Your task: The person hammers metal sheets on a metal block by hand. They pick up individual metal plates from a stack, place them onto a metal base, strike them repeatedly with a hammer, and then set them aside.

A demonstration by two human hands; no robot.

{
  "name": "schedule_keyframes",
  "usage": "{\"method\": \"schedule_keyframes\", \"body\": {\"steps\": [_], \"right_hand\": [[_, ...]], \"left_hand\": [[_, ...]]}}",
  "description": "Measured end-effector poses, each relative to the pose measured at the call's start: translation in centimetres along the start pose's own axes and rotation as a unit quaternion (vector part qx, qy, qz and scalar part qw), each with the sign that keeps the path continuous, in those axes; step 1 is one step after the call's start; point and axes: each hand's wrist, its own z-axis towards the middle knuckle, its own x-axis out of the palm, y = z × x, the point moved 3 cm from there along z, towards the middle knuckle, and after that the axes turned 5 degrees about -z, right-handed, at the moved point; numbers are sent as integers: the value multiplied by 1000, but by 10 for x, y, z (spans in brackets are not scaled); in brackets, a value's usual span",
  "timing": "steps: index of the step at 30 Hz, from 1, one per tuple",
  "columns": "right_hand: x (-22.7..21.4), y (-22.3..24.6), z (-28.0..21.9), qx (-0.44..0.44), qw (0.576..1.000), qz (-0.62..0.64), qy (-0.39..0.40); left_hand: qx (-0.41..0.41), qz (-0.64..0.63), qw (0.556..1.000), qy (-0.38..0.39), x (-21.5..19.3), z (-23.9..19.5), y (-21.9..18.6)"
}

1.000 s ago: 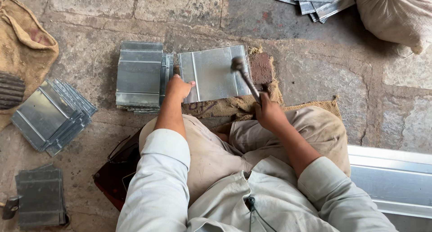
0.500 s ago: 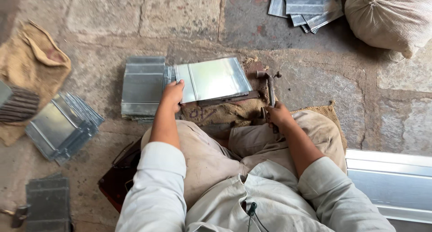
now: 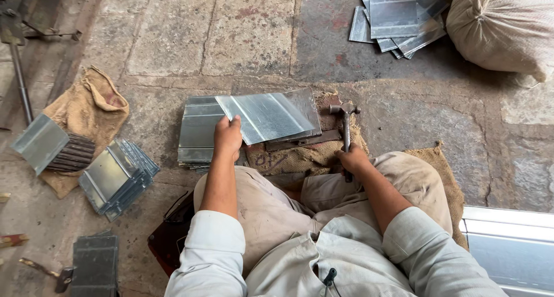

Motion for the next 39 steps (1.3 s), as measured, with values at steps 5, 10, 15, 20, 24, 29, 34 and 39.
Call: {"method": "schedule_keyframes", "body": {"steps": [5, 10, 15, 20, 24, 29, 34, 39], "right_hand": [[2, 4, 1, -16, 1000, -7, -5], [4, 5, -4, -12, 1000, 20, 14], [4, 13, -2, -43, 998, 31, 31], [6, 5, -1, -39, 999, 13, 28], [9, 1, 5, -26, 998, 27, 52], [10, -3, 13, -34, 998, 18, 44], [13, -4, 12, -14, 999, 2, 43], [9, 6, 3, -18, 999, -1, 41]], "left_hand": [[9, -44, 998, -44, 6, -16, -38], [-143, -319, 936, 32, 19, -31, -70], [-8, 38, 999, -32, 25, -52, -112], [257, 391, 879, -92, 48, -72, -156], [229, 408, 882, -60, 68, -64, -164], [177, 222, 953, -106, 62, -36, -131], [81, -65, 984, -143, 53, -18, -52], [-181, -211, 956, -90, 77, -42, 40]]}}
